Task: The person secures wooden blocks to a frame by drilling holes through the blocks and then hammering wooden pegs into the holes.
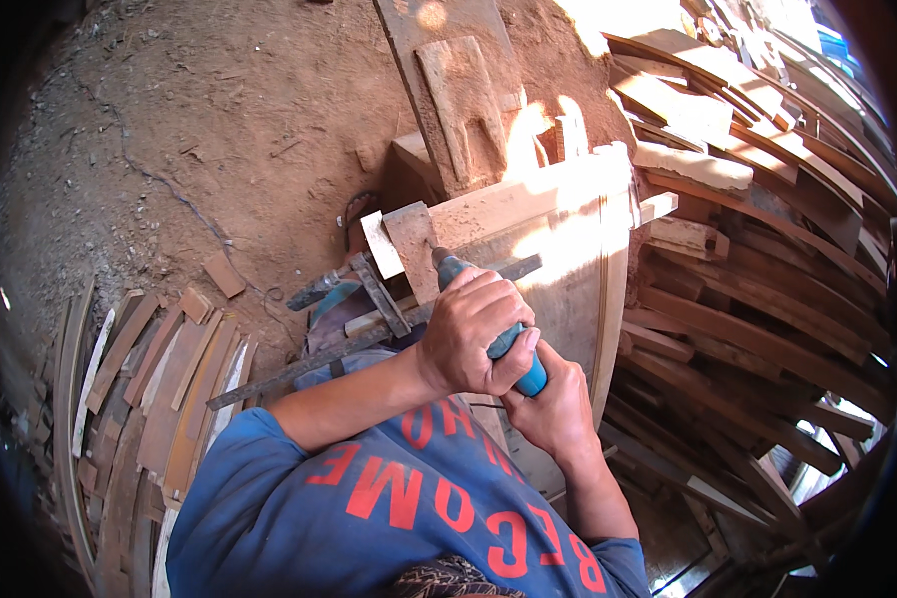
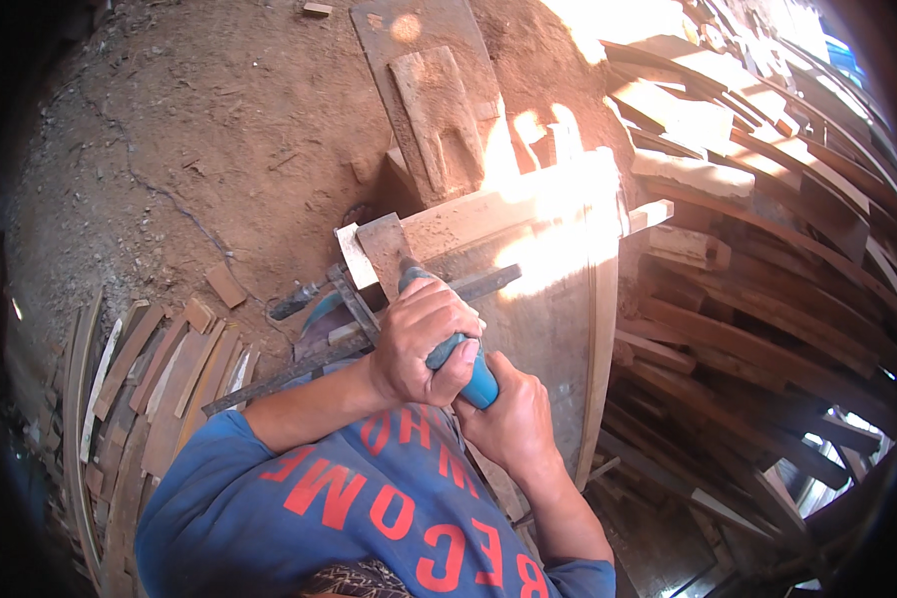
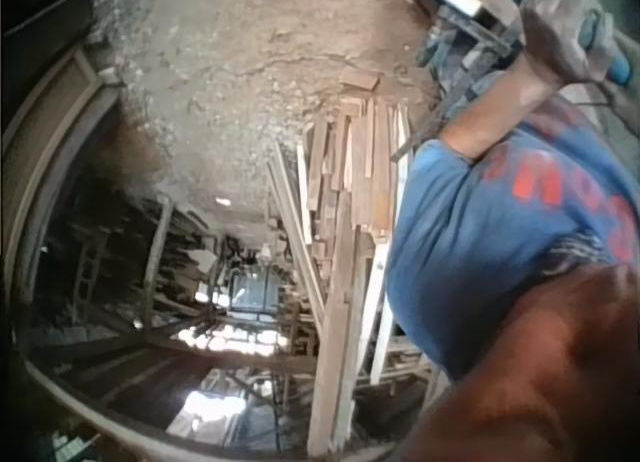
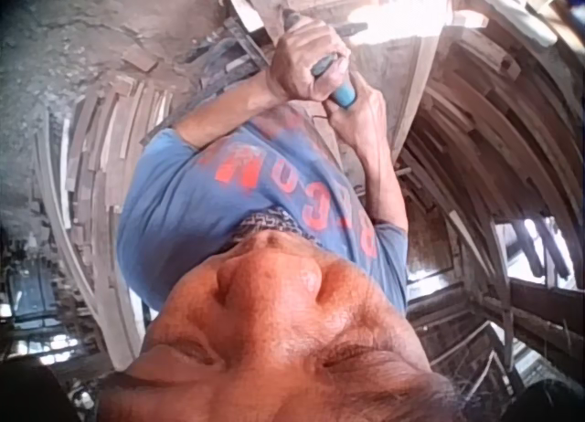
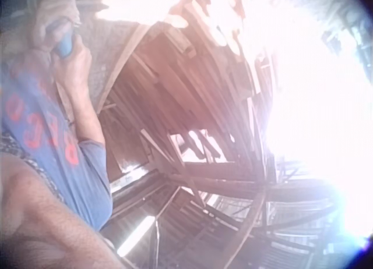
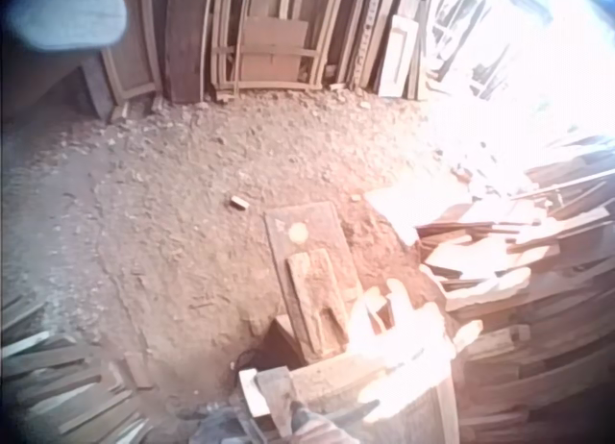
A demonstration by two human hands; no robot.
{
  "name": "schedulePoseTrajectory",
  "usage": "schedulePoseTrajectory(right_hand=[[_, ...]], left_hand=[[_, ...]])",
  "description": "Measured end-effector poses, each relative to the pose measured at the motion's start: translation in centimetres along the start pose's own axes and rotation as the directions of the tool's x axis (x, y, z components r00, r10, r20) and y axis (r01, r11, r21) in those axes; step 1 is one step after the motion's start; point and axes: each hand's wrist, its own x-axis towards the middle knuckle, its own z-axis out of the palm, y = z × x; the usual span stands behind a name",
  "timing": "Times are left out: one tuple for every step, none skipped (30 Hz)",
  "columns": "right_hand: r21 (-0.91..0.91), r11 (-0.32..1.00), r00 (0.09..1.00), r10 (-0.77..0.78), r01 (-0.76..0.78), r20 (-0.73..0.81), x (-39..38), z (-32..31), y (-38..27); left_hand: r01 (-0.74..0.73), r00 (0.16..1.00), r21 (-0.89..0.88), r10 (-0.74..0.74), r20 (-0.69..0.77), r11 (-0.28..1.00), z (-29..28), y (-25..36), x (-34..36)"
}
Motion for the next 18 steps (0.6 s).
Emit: schedulePoseTrajectory(right_hand=[[0.002,1.000,1.000,0.006,-0.006,0.006,0.1,-0.1,0.1],[-0.003,1.000,1.000,0.010,-0.010,0.011,0.2,-0.2,0.1],[-0.009,1.000,1.000,0.014,-0.014,0.015,0.3,-0.3,0.1],[-0.014,1.000,1.000,0.018,-0.018,0.019,0.3,-0.3,0.1],[-0.015,1.000,1.000,0.013,-0.012,0.020,0.4,-0.3,0.2],[-0.017,1.000,1.000,0.007,-0.007,0.021,0.5,-0.2,0.3],[-0.018,1.000,1.000,0.002,-0.001,0.021,0.5,-0.2,0.3],[-0.027,1.000,1.000,0.002,-0.001,0.020,0.6,-0.2,0.2],[-0.036,0.999,1.000,0.001,0.000,0.020,0.6,-0.3,0.1],[-0.045,0.999,1.000,0.000,0.000,0.019,0.7,-0.3,0.0],[-0.054,0.999,1.000,0.002,-0.001,0.018,0.7,-0.3,-0.1],[-0.064,0.998,1.000,0.004,-0.002,0.017,0.7,-0.3,-0.2],[-0.073,0.997,1.000,0.005,-0.004,0.016,0.8,-0.2,-0.2],[-0.078,0.997,1.000,0.001,0.000,0.017,0.8,-0.2,-0.3],[-0.083,0.997,1.000,-0.003,0.004,0.017,0.9,-0.2,-0.3],[-0.087,0.996,1.000,-0.006,0.008,0.018,0.9,-0.2,-0.4],[-0.097,0.995,1.000,-0.007,0.009,0.022,0.9,-0.3,-0.5],[-0.106,0.994,1.000,-0.008,0.010,0.025,1.0,-0.3,-0.7]], left_hand=[[0.003,1.000,0.004,-0.003,-0.003,1.000,0.1,0.0,0.0],[0.002,1.000,0.008,-0.002,-0.003,1.000,0.2,0.0,0.0],[0.002,1.000,0.011,-0.002,-0.002,1.000,0.2,-0.1,0.1],[0.001,1.000,0.014,-0.001,-0.002,1.000,0.2,-0.1,0.1],[-0.002,1.000,0.010,0.002,-0.009,1.000,0.1,-0.2,0.0],[-0.006,1.000,0.006,0.006,-0.015,1.000,0.1,-0.3,0.0],[-0.009,1.000,0.002,0.009,-0.022,1.000,0.2,-0.4,-0.1],[-0.008,1.000,0.003,0.008,-0.026,1.000,0.2,-0.4,-0.1],[-0.008,0.999,0.004,0.008,-0.031,1.000,0.2,-0.5,-0.1],[-0.007,0.999,0.005,0.007,-0.036,1.000,0.2,-0.5,-0.1],[-0.011,0.999,0.001,0.011,-0.037,1.000,0.1,-0.6,-0.2],[-0.014,0.999,-0.003,0.014,-0.037,1.000,0.1,-0.7,-0.3],[-0.018,0.999,-0.007,0.018,-0.037,1.000,0.0,-0.8,-0.3],[-0.013,0.999,-0.009,0.013,-0.040,1.000,0.0,-0.8,-0.3],[-0.009,0.999,-0.010,0.008,-0.043,1.000,0.0,-0.8,-0.4],[-0.004,0.999,-0.012,0.004,-0.045,1.000,-0.1,-0.8,-0.4],[-0.008,0.999,-0.011,0.007,-0.049,1.000,-0.1,-0.8,-0.4],[-0.011,0.999,-0.011,0.011,-0.051,1.000,-0.2,-0.9,-0.4]])
